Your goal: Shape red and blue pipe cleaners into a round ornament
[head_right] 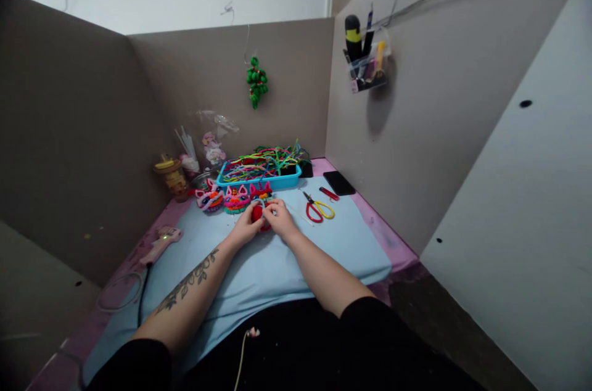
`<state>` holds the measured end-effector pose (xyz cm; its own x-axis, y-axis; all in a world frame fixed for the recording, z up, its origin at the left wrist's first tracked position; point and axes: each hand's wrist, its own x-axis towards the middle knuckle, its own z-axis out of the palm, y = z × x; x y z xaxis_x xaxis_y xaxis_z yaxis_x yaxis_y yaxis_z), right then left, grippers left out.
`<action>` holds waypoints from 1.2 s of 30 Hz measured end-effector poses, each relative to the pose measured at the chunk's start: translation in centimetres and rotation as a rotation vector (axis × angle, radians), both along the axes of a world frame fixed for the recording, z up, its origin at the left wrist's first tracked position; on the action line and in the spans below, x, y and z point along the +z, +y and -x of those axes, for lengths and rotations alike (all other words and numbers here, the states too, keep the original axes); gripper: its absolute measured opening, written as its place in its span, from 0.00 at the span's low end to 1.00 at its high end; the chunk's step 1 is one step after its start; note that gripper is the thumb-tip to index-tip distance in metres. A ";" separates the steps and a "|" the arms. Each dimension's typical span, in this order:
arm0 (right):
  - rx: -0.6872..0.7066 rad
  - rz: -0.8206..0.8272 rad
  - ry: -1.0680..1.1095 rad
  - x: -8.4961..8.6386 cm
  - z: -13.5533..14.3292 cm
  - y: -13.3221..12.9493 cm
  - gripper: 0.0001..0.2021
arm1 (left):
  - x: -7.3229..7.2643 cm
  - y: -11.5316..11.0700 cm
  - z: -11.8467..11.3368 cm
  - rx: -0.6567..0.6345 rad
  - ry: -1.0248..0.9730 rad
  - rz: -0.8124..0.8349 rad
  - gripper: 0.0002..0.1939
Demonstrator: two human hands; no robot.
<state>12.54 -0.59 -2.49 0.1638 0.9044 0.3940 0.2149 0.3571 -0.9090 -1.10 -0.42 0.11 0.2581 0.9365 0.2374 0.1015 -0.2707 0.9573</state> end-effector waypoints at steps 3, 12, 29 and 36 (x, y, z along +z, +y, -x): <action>-0.012 -0.016 -0.002 0.0 0.0 0.0 0.10 | -0.1 0.1 0.1 -0.045 -0.044 0.061 0.31; -0.041 -0.018 -0.018 0.4 -0.2 -0.2 0.12 | 0.2 0.4 0.7 -0.198 -0.371 0.344 0.34; -0.048 -0.283 -0.218 1.0 -1.5 -0.4 0.13 | 0.6 0.8 1.8 -0.295 -0.153 0.310 0.34; -0.027 -0.377 -0.396 0.5 -1.4 -0.2 0.12 | 0.0 1.4 2.1 -0.328 -0.077 0.272 0.34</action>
<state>13.96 -0.78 -1.97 -0.0423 0.6858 0.7266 0.5282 0.6327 -0.5664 -3.22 0.95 0.14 0.5440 0.8388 0.0235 -0.0221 -0.0137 0.9997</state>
